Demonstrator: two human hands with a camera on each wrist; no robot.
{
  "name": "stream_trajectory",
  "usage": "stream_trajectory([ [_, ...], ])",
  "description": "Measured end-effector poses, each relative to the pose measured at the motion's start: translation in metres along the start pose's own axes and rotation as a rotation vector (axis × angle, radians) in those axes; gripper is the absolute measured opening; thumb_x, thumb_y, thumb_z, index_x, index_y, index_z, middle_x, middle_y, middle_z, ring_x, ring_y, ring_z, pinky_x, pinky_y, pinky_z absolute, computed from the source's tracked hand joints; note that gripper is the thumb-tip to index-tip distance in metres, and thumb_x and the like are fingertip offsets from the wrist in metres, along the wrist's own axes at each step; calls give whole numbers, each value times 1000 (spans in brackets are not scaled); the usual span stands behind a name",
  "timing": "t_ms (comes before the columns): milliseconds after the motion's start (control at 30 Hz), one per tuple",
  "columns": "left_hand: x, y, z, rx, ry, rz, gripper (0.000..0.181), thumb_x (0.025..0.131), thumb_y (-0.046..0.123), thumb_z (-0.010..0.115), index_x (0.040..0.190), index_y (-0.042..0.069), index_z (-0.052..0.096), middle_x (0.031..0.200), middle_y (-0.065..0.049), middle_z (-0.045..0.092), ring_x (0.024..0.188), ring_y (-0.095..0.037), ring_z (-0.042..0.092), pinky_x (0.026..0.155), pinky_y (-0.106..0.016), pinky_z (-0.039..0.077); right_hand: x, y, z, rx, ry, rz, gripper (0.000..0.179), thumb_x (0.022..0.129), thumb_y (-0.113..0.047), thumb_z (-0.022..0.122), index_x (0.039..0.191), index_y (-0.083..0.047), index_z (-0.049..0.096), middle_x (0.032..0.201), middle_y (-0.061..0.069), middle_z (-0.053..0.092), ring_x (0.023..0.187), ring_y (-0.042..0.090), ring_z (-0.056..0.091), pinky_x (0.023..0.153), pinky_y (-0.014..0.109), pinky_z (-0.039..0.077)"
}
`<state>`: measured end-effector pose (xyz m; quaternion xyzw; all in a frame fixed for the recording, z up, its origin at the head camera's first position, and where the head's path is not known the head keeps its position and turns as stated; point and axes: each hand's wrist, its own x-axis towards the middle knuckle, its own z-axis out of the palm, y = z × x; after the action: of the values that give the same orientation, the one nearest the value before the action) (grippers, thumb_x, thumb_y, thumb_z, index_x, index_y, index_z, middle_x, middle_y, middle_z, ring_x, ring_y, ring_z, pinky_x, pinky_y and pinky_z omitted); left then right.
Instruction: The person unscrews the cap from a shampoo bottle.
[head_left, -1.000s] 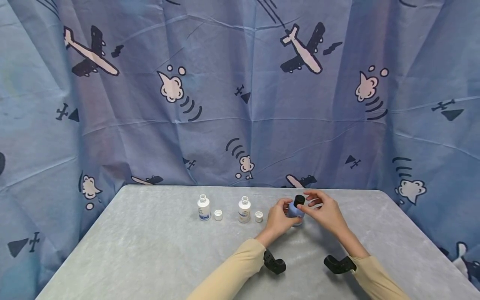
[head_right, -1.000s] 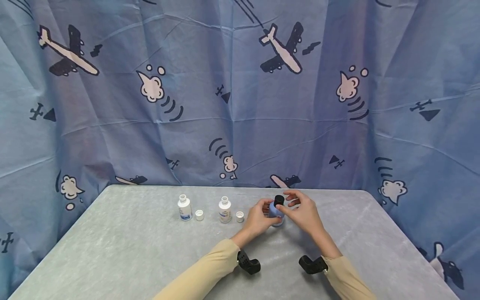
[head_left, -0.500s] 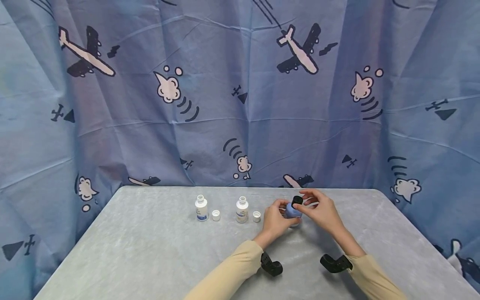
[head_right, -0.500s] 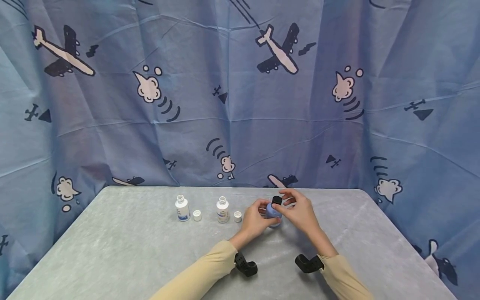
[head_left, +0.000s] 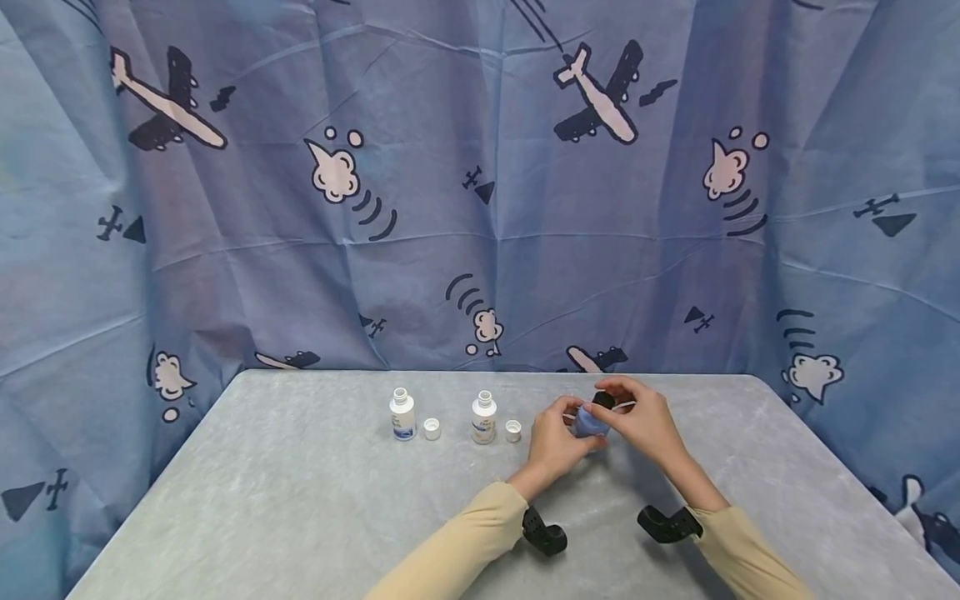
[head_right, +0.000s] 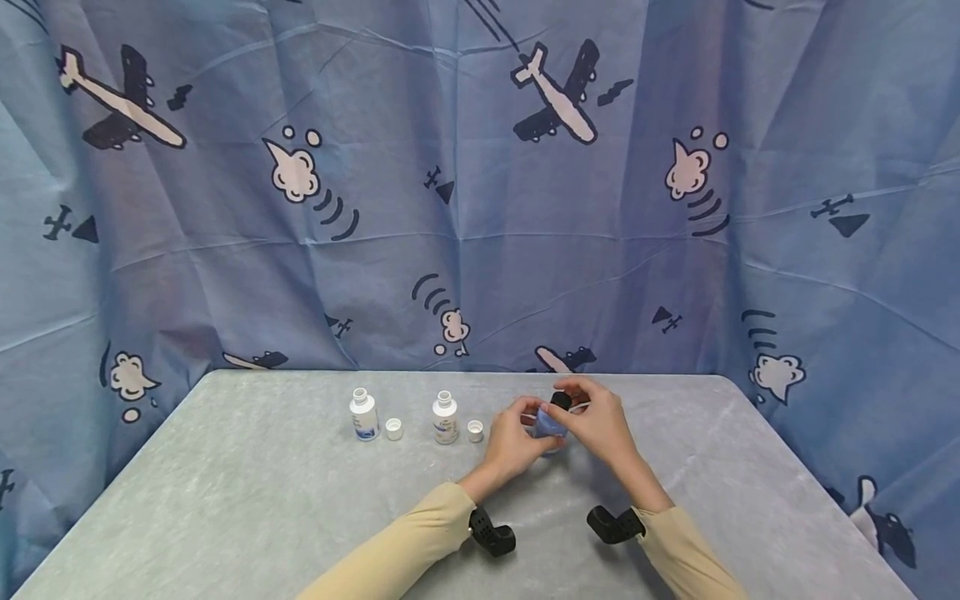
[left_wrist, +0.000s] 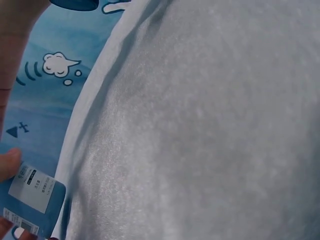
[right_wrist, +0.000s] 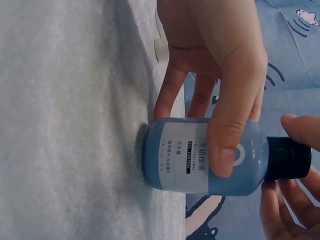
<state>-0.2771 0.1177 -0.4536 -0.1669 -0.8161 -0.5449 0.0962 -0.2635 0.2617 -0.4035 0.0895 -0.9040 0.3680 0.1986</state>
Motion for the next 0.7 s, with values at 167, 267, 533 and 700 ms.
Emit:
stream_trajectory([
  [167, -1, 3, -2, 10, 21, 0, 49, 68, 24, 86, 110, 13, 64, 100, -4, 71, 86, -10, 63, 72, -17, 49, 1, -1, -1, 4, 4, 7, 38, 80, -26, 78, 108, -2, 67, 94, 13, 69, 79, 14, 63, 67, 16, 52],
  [267, -1, 4, -3, 9, 20, 1, 49, 69, 24, 85, 111, 14, 64, 101, -4, 71, 87, -10, 63, 73, -17, 49, 1, -1, -1, 2, 7, 5, 38, 80, -26, 78, 108, -2, 68, 93, 12, 70, 78, 11, 62, 67, 16, 52],
  [533, -1, 1, -4, 6, 12, 33, 49, 70, 25, 85, 113, 12, 64, 100, -5, 71, 84, -9, 64, 72, -16, 49, 1, -2, -1, 7, 30, -43, 33, 78, -23, 80, 102, -2, 70, 92, 13, 72, 78, 15, 65, 66, 16, 52],
  [700, -2, -1, -5, 6, 1, 38, 50, 71, 27, 84, 114, 12, 64, 101, -5, 71, 85, -9, 64, 72, -16, 49, 1, -4, -1, -2, 33, -56, 32, 77, -21, 81, 100, -1, 70, 89, 14, 72, 76, 18, 67, 65, 16, 53],
])
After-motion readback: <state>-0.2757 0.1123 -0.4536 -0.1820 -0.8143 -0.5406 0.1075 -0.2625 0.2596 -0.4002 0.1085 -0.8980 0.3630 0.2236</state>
